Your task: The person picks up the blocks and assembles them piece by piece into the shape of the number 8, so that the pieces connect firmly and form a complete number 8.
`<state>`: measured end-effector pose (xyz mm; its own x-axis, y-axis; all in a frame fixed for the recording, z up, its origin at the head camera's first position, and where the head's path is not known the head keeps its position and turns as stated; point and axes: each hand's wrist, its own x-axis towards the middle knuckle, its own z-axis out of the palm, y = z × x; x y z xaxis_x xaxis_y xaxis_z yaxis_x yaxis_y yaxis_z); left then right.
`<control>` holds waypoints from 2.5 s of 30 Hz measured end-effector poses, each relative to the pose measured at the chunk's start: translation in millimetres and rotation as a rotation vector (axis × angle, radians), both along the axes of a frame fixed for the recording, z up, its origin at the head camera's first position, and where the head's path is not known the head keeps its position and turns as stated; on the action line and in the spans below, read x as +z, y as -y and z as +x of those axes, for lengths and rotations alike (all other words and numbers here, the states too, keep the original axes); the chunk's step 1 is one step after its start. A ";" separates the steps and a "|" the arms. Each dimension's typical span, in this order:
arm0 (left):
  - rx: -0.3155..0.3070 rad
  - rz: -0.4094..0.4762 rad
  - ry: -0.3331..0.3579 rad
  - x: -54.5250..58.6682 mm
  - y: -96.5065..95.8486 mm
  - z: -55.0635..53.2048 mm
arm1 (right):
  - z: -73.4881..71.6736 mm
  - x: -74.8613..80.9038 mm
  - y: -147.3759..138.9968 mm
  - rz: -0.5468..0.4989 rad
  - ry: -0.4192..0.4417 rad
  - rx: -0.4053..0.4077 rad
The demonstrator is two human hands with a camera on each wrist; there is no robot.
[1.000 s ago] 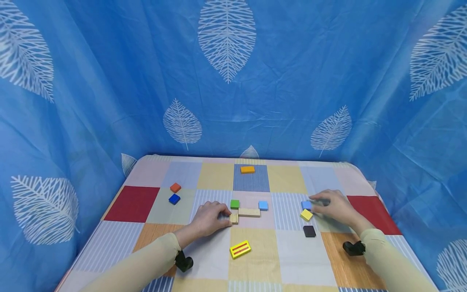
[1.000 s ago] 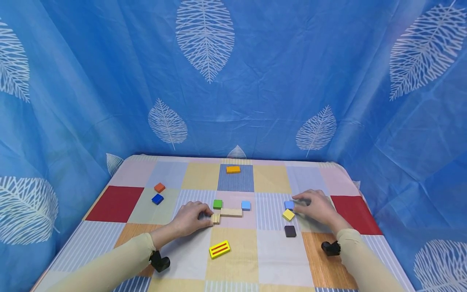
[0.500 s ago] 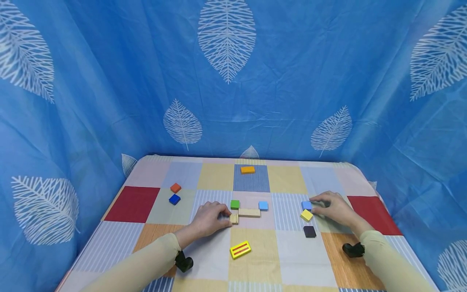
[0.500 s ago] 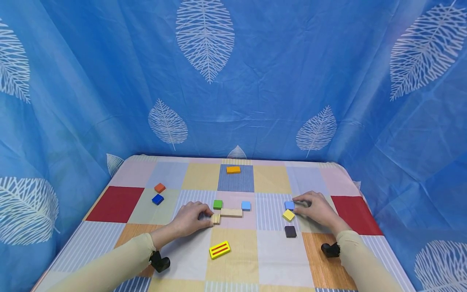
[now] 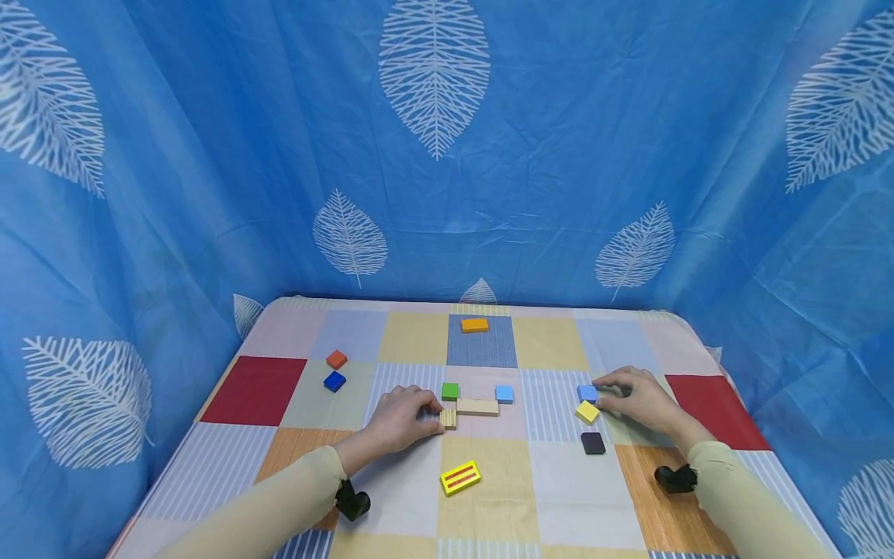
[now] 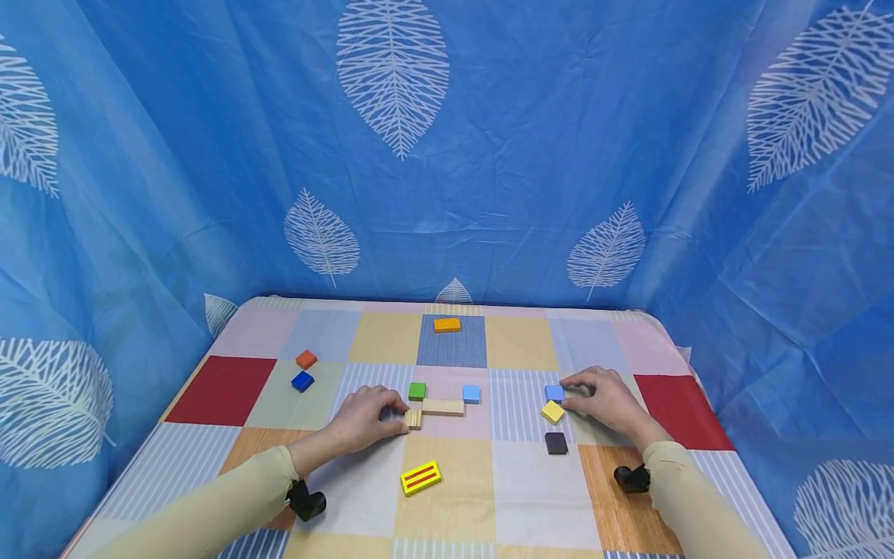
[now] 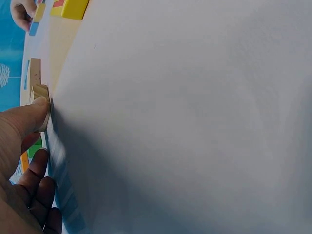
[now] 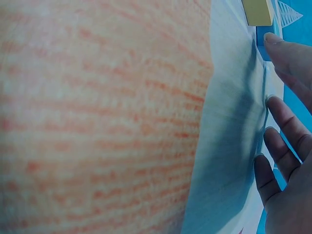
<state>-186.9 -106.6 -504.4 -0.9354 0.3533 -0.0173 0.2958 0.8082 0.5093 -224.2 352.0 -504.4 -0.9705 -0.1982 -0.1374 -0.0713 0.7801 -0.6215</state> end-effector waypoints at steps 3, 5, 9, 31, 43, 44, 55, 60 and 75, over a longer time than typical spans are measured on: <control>0.001 -0.001 0.001 -0.2 -0.1 0.1 | 0.0 -0.6 0.0 0.004 -0.012 0.004; 0.002 -0.003 0.001 -0.3 -0.2 0.1 | -0.2 -1.2 -0.3 0.007 -0.017 0.005; 0.003 -0.010 0.001 -0.2 -0.4 0.1 | 0.3 -2.0 -0.4 0.009 -0.013 0.004; 0.006 -0.001 0.004 -1.0 0.0 -0.4 | 0.2 -4.5 0.1 0.015 -0.025 0.006; 0.006 -0.001 0.005 1.1 0.1 0.8 | -0.4 -5.3 0.6 0.019 -0.076 0.023; 0.005 -0.001 0.005 1.1 0.2 0.8 | -0.5 -4.5 0.9 0.020 -0.084 0.019; 0.004 -0.002 0.006 1.8 0.2 1.1 | -0.1 6.1 5.5 0.072 -0.137 -0.017; 0.004 -0.003 0.008 0.9 0.2 0.9 | 1.5 10.1 12.4 0.055 -0.166 -0.007; 0.007 -0.004 0.006 -0.5 0.4 1.2 | 9.0 19.6 53.1 0.018 -0.201 0.076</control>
<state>-185.7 -107.0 -505.0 -0.9376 0.3469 -0.0237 0.2876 0.8119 0.5080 -215.2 298.9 -484.8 -0.9610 -0.2713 0.0537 -0.2519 0.7784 -0.5750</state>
